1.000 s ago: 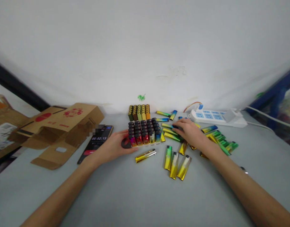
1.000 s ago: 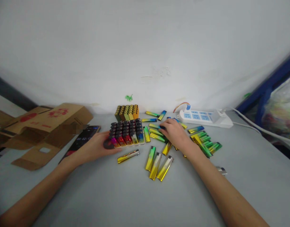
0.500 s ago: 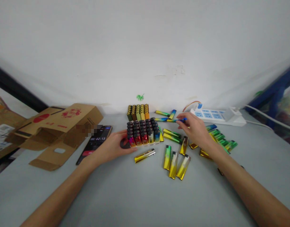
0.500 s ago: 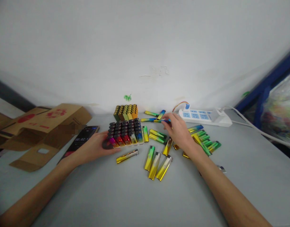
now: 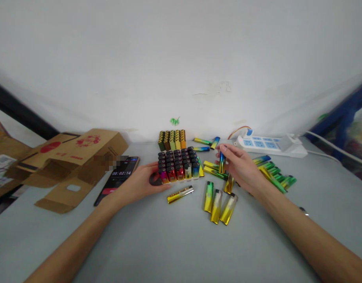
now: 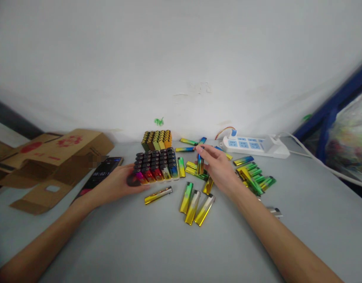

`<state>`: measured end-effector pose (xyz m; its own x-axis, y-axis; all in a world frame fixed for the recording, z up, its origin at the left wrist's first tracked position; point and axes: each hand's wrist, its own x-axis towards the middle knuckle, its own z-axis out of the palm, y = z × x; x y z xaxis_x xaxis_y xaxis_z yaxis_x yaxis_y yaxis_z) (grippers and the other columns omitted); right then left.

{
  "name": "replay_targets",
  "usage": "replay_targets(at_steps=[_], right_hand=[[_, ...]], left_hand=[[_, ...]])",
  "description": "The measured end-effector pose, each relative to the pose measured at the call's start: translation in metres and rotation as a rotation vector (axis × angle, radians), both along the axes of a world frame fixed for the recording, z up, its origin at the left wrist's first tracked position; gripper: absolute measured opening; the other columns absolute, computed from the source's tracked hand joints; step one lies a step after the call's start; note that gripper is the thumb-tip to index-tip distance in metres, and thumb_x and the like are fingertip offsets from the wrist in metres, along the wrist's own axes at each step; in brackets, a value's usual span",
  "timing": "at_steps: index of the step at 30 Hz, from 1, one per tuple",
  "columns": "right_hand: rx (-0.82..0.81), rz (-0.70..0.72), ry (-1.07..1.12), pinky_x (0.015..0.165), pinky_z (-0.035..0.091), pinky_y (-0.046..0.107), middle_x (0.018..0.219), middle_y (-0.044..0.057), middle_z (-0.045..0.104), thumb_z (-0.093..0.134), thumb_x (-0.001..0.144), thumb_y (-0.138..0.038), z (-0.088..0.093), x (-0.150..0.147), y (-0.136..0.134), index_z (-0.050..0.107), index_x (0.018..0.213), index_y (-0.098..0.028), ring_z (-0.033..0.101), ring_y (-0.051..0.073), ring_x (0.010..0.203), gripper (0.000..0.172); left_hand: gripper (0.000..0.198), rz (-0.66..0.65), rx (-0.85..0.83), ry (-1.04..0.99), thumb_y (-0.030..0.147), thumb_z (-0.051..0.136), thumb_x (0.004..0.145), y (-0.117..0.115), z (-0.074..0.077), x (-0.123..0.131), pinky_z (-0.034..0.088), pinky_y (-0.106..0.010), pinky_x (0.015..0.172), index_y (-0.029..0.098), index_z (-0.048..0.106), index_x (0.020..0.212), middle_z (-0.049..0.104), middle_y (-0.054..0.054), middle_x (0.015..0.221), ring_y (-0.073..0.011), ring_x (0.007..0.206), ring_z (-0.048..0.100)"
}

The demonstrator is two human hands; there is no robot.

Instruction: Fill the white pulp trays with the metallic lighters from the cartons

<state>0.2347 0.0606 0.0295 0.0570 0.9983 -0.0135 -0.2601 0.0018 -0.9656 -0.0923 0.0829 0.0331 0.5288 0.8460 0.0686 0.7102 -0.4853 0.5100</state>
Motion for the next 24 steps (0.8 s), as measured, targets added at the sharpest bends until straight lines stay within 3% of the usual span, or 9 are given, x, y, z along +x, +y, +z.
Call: replay_targets(at_steps=[3,5,8,11,16,19,24], right_hand=[[-0.002,0.121,0.046,0.056,0.053,0.028,0.081,-0.004,0.067,0.082,0.083,-0.064,0.005,-0.010,-0.009,0.063,0.101,-0.028,0.063,0.015,0.062,0.044],[-0.010,0.170,0.033,0.042,0.036,0.023,0.071,-0.008,0.062,0.072,0.090,-0.069,0.008,-0.016,-0.014,0.057,0.104,-0.030,0.047,0.010,0.044,0.044],[-0.030,0.212,0.033,0.040,0.013,0.022,0.057,-0.012,0.046,0.069,0.091,-0.071,0.011,-0.022,-0.020,0.054,0.105,-0.031,0.023,0.008,0.039,0.045],[-0.052,0.246,0.035,0.044,0.013,0.023,0.057,-0.012,0.035,0.070,0.088,-0.075,0.012,-0.024,-0.021,0.058,0.097,-0.026,0.022,0.009,0.045,0.051],[-0.050,0.233,-0.011,0.050,0.022,0.027,0.061,-0.007,0.032,0.059,0.088,-0.083,0.008,-0.025,-0.017,0.056,0.073,-0.023,0.027,0.012,0.051,0.062],[-0.035,0.230,-0.014,0.050,0.023,0.028,0.060,-0.006,0.030,0.055,0.092,-0.074,0.005,-0.027,-0.017,0.047,0.065,-0.024,0.026,0.013,0.052,0.057],[-0.144,0.179,-0.005,0.046,0.014,0.026,0.057,-0.008,0.021,0.045,0.091,-0.056,0.004,-0.029,-0.020,0.040,0.061,-0.025,0.013,0.012,0.049,0.043]], left_hand=[[0.041,0.004,0.011,0.014,0.062,0.076,0.080,0.000,0.000,0.000,0.047,-0.029,0.062,0.021,0.069,0.085,0.066,-0.002,0.077,-0.0211,0.069,0.060],[0.041,0.000,0.017,0.017,0.061,0.076,0.080,0.000,0.000,0.000,0.046,-0.029,0.060,0.021,0.069,0.086,0.065,-0.001,0.077,-0.0202,0.067,0.059],[0.040,-0.004,0.018,0.019,0.060,0.075,0.081,0.000,0.000,0.000,0.046,-0.029,0.061,0.021,0.069,0.085,0.067,-0.002,0.078,-0.0207,0.069,0.060],[0.040,-0.004,0.009,0.029,0.060,0.075,0.081,0.000,0.001,-0.001,0.047,-0.029,0.063,0.021,0.069,0.086,0.068,-0.003,0.081,-0.0220,0.072,0.062],[0.039,0.000,-0.001,0.055,0.059,0.074,0.083,0.000,0.001,-0.001,0.048,-0.030,0.065,0.021,0.069,0.086,0.069,-0.004,0.084,-0.0239,0.076,0.065],[0.040,0.000,0.000,0.051,0.060,0.075,0.082,0.000,0.000,-0.001,0.049,-0.031,0.065,0.021,0.069,0.084,0.069,-0.005,0.084,-0.0239,0.076,0.065],[0.040,0.006,0.000,0.016,0.060,0.077,0.081,0.000,-0.001,-0.002,0.048,-0.030,0.064,0.021,0.070,0.086,0.068,-0.003,0.081,-0.0221,0.072,0.063]])
